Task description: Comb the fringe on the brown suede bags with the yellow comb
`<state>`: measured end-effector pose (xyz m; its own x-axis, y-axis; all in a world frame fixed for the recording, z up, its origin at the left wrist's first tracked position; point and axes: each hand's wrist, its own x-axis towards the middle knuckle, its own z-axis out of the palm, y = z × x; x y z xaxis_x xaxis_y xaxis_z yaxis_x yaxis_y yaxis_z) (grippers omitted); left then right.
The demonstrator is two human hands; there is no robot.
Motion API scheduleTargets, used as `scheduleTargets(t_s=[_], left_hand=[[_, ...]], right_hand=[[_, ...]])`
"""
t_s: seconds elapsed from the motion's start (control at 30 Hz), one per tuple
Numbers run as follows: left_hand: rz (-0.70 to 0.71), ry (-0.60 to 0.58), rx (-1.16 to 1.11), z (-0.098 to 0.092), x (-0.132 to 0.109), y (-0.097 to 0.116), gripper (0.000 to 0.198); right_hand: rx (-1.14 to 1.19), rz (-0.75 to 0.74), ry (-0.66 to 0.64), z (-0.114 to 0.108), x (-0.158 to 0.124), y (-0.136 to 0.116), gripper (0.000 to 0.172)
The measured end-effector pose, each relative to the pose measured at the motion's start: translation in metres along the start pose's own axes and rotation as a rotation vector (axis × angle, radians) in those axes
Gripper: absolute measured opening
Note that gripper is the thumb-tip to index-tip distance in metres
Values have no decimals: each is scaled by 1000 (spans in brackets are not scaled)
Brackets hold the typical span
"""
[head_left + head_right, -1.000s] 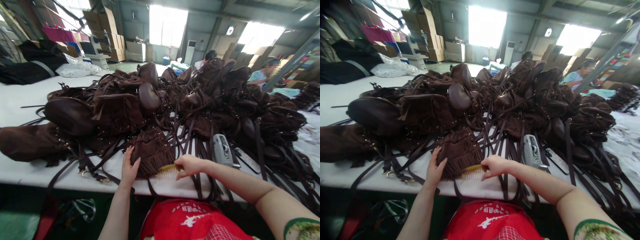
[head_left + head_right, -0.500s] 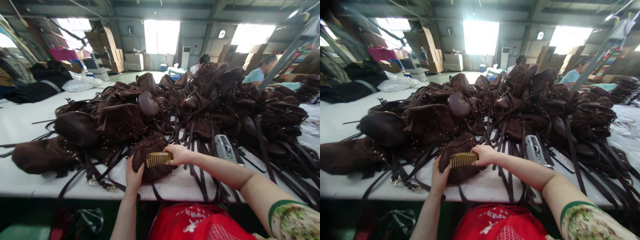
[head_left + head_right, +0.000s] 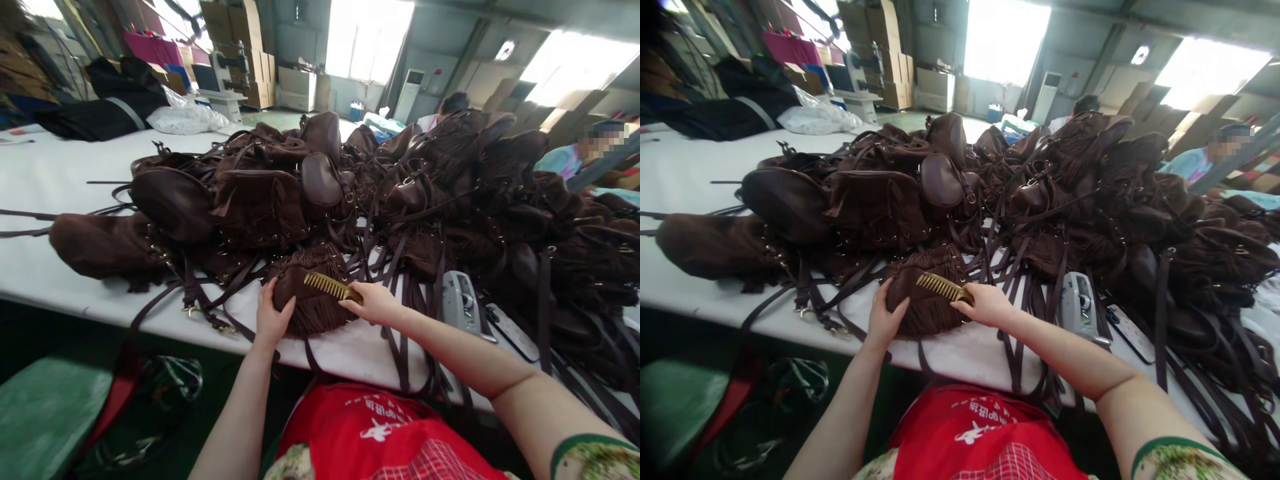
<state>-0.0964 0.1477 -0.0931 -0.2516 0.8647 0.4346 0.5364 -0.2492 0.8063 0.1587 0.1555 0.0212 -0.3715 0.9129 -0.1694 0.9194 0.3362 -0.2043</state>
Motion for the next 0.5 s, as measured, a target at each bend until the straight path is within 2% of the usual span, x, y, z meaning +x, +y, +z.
scheduleTargets(t_s=[0.07,0.23,0.5], left_hand=[[-6,1,8,0,0,0,60],[-6,2,18,-1,0,2,60],[-5,3,20,0,0,0,60]], right_hand=[[-34,-8,20,4,-7,-2,37],[7,-61,-27,15,-19,-3,24],[-32,-20,-73,25,-30,-3,23]])
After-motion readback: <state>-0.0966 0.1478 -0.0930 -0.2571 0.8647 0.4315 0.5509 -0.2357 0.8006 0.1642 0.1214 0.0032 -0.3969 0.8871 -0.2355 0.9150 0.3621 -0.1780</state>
